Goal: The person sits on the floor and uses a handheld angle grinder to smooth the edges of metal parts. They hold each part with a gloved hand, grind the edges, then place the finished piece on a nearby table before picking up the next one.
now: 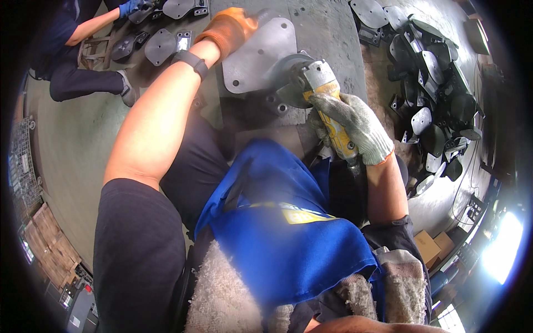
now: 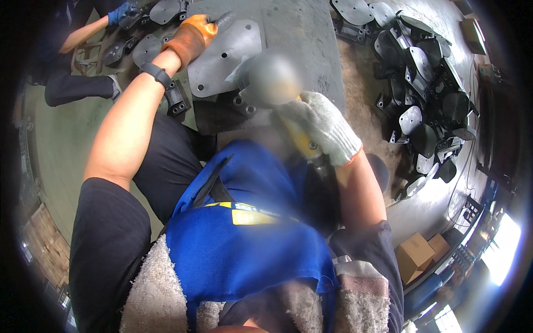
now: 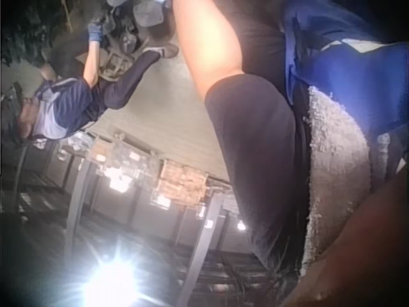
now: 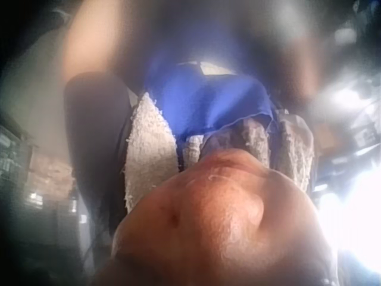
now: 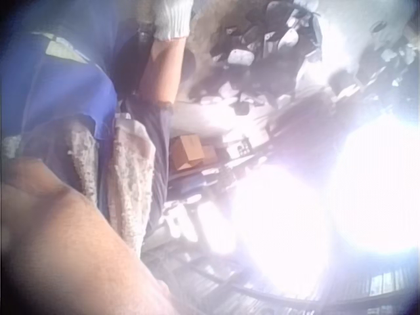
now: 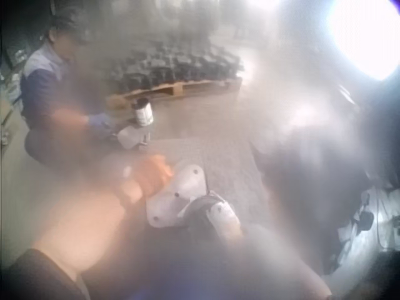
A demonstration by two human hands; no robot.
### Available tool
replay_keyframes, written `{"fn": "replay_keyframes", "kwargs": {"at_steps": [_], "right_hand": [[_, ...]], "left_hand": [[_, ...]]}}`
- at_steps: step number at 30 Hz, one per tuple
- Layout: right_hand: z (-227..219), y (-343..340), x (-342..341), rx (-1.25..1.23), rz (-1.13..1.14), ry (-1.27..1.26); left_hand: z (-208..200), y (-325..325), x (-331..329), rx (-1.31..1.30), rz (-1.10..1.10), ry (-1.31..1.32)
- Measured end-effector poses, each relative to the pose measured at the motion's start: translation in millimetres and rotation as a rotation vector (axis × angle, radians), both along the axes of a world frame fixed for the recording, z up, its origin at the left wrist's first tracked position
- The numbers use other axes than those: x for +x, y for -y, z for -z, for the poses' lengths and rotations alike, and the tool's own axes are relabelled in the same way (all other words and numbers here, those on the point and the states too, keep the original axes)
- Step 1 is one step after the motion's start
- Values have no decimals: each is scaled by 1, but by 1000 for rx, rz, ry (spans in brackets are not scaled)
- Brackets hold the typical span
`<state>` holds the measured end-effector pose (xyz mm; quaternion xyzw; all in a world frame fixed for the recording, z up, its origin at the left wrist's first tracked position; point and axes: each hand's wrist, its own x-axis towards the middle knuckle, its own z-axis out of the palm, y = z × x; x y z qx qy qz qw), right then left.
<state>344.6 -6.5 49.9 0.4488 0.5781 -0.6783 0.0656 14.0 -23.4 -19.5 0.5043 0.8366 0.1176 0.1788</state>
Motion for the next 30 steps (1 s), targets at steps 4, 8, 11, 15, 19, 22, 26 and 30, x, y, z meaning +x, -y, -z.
{"fn": "replay_keyframes", "kwargs": {"at_steps": [4, 8, 11, 15, 19, 22, 26, 30], "right_hand": [[1, 1, -1, -21, 39, -53], [0, 4, -10, -12, 76, -121], [4, -2, -2, -10, 17, -55], [1, 6, -8, -1, 14, -116], [1, 4, -5, 4, 17, -36], [0, 4, -6, -4, -15, -34], [7, 4, -4, 11, -14, -43], [6, 10, 10, -41, 35, 7]], "left_hand": [[5, -7, 0, -58, -36, 15], [6, -2, -5, -76, 165, -164], [-1, -4, 0, -76, 168, -169], [10, -3, -4, -11, -7, -11], [18, -5, 0, 47, -26, -47], [4, -3, 3, 17, -34, -1], [66, -13, -37, 46, -11, -89], [80, -16, -40, 75, 118, -255]]}}
